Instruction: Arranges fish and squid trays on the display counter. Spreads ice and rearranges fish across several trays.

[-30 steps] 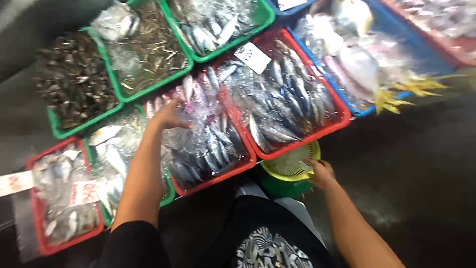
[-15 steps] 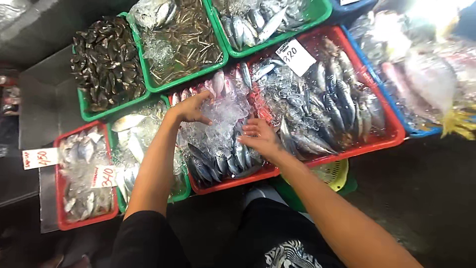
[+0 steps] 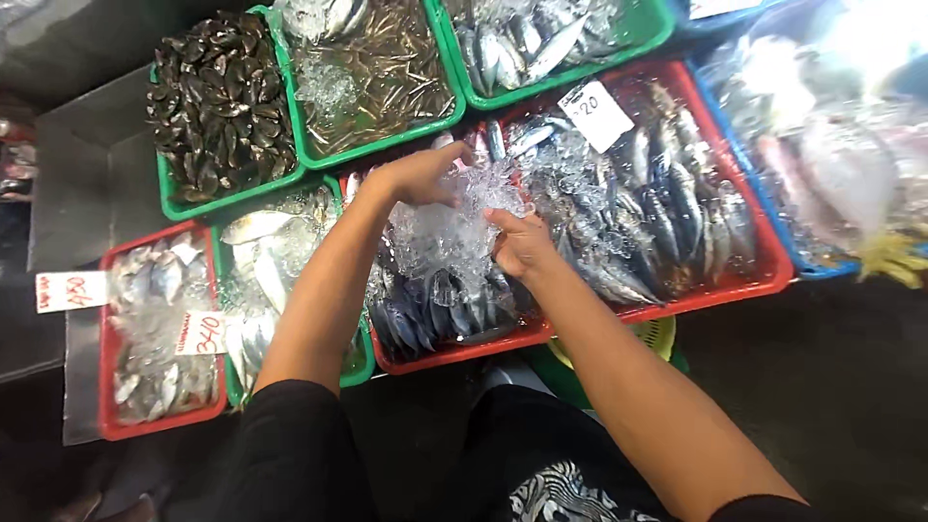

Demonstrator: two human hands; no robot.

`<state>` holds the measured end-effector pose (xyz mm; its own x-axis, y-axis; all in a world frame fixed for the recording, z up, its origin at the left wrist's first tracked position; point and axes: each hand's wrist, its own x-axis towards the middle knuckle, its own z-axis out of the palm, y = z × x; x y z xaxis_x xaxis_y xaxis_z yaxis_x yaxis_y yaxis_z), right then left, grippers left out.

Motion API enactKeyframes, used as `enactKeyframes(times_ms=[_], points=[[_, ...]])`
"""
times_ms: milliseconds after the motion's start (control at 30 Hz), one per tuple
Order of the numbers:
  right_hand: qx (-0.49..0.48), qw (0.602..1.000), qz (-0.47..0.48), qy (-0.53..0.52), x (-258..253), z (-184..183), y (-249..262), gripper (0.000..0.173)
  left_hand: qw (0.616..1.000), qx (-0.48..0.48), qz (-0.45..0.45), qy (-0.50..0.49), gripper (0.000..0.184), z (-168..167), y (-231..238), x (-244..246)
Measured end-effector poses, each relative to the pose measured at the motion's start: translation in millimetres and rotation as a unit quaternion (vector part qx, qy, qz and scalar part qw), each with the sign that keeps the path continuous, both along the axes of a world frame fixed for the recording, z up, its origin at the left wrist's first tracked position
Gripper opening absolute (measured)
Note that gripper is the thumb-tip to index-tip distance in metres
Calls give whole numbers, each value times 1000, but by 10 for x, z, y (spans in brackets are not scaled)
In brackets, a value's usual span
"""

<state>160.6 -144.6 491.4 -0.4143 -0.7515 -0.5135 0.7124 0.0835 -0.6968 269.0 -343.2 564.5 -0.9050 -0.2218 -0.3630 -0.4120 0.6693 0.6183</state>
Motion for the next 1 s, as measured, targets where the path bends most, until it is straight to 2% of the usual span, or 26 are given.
enactKeyframes(times_ms=[67, 200, 267, 333, 400, 433, 500, 600, 733, 800, 900, 967, 1000], points=[[-19, 999, -17, -19, -229, 58, 47, 54, 1000, -21, -4, 14, 73, 121, 34, -243], [-26, 999, 31, -26, -831, 378, 516, 18, 998, -17, 42, 39, 72, 507, 415, -787], [-40, 999, 2, -8, -1144, 516, 907, 14, 992, 46, 97, 60, 69, 682, 717, -1085], [-69, 997, -33, 23, -1449, 530, 1417, 16, 973, 161, 122, 114, 60, 744, 1024, -1338], [-96, 992, -62, 48, -1687, 541, 2020, 21, 937, 282, 90, 186, 47, 708, 1435, -1531], [-97, 990, -80, 57, -1783, 552, 2328, 23, 923, 311, 66, 218, 45, 638, 1668, -1633], [-97, 988, -107, 63, -1944, 491, 2962, 26, 921, 304, 37, 240, 54, 425, 2165, -1810], [-56, 986, -151, 51, -2136, 185, 3762, 24, 930, 305, 40, 200, 62, -67, 2946, -2014], [10, 981, -187, -53, -2292, -474, 4406, 28, 923, 346, 122, 117, 66, -932, 3912, -2145], [56, 972, -201, -111, -2322, -867, 4435, 31, 938, 298, 158, 82, 65, -1424, 4232, -2163], [109, 961, -196, -163, -2302, -1401, 4188, 28, 953, 210, 213, 50, 75, -2099, 4397, -2035], [136, 964, -175, -146, -2274, -1733, 3963, 28, 942, 192, 276, 3, 78, -2312, 4367, -1847], [169, 967, -153, -113, -2265, -1922, 3875, 36, 937, 182, 297, -37, 83, -2378, 4333, -1732]])
